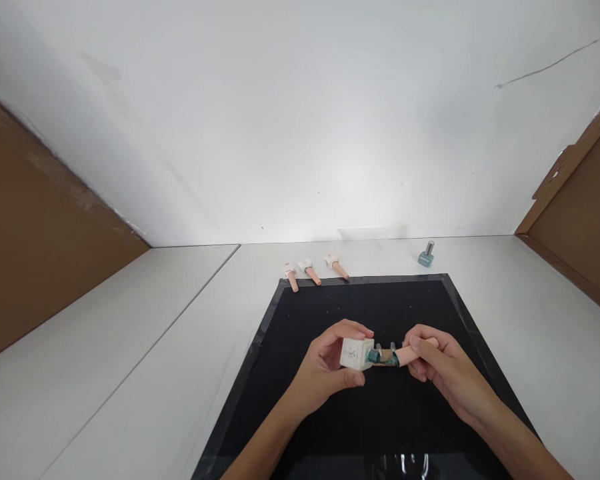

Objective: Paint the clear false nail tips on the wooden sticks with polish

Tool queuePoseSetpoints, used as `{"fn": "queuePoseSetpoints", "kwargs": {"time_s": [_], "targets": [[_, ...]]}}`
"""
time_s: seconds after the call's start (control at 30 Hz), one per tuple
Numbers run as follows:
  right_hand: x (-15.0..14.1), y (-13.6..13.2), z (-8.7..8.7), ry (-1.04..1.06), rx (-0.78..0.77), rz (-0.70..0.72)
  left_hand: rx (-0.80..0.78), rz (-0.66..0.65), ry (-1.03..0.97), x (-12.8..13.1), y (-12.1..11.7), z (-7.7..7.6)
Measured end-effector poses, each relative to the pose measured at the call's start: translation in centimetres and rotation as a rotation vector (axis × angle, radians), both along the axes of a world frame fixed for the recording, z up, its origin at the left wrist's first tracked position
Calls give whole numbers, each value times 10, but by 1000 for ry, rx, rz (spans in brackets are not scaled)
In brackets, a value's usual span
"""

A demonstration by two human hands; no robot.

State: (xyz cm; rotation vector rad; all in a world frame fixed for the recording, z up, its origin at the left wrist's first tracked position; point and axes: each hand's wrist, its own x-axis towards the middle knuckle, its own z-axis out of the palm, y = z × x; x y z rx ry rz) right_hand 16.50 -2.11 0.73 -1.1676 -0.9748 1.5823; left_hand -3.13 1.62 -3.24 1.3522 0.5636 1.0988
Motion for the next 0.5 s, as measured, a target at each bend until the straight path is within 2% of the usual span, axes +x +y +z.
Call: {"fn": "queuePoseSetpoints", "kwargs": {"time_s": [0.27,0.43,0.5], "targets": [[1,0,3,-39,29,-59,-229,408,262,-3,10,4],[5,0,4,-77,54,-93,-135,556,649,-7,20,-7],[6,0,3,-96,60,-111,-104,563,749,-8,23,-13]]}}
